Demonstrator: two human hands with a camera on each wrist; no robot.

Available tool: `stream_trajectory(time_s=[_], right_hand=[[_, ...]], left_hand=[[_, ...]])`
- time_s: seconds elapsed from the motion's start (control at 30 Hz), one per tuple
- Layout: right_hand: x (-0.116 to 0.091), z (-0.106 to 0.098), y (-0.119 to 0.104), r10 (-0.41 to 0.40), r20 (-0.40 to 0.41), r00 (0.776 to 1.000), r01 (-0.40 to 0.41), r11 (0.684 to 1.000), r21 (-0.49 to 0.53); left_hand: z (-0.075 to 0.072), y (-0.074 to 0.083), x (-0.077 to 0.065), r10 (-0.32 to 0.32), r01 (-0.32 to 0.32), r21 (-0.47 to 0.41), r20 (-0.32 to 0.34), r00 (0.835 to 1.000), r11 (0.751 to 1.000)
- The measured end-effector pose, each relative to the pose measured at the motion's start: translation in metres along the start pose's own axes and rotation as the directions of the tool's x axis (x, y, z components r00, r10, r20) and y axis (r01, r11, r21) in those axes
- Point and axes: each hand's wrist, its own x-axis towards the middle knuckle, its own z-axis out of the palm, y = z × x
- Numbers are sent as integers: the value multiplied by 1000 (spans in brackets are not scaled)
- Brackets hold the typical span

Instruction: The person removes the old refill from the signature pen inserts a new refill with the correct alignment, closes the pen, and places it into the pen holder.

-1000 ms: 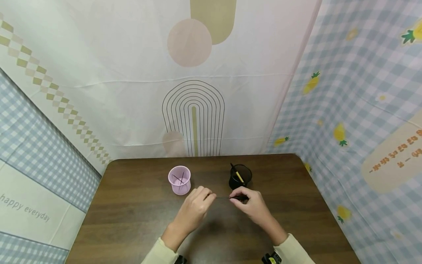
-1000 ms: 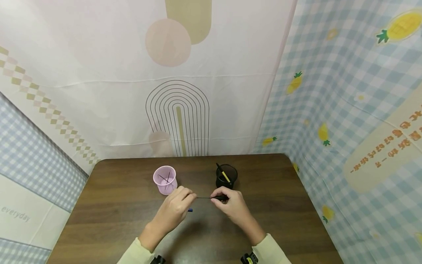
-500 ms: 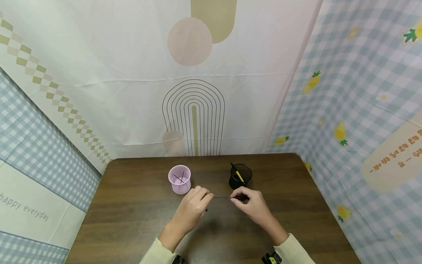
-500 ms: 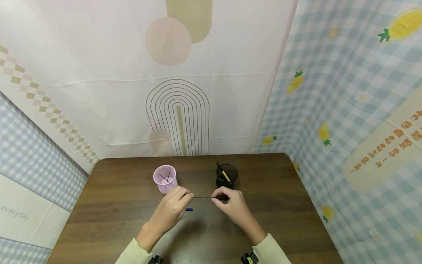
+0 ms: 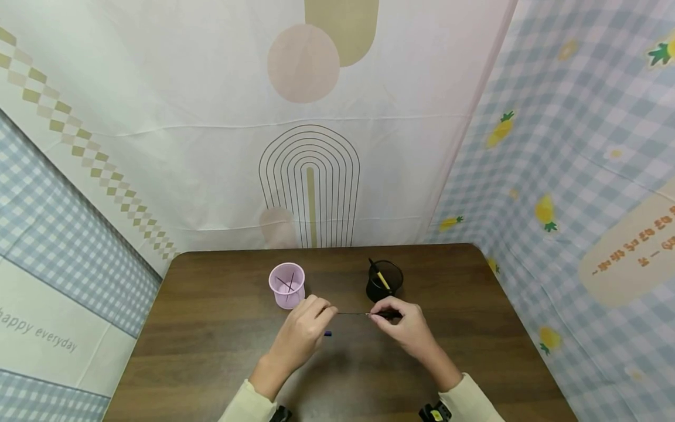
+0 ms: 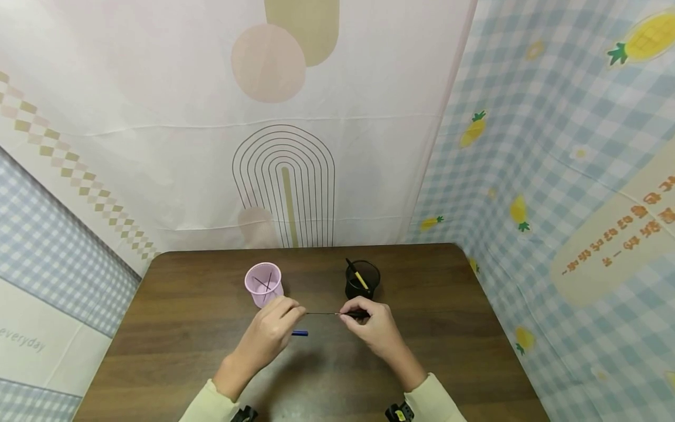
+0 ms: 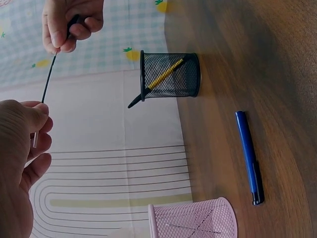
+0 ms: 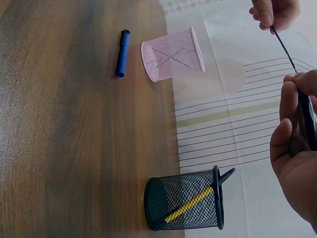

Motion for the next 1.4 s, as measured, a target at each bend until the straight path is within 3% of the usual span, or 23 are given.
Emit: stream_trajectory(time_s=[0.33,0.73,1.23,1.4], right_hand=[[-3,0,1,13,-19,1000,-13,1000,18],[-3,-1,4,0,-17,1000,0,1000,17],[-4,-2,5,-14,-13,1000,15,1000,15],[-3,-3,4,3,-6,1000,-2,1000,19]], left_hand=[[0,-3,-1,10,-11,-20,-41,999,1000],[7,-8,-17,-40,40,-10,6,999,999],[33,-2,-44,-72,74,-34,60,996,997],[45,3,-56,-65,65,-4,84,994,998]])
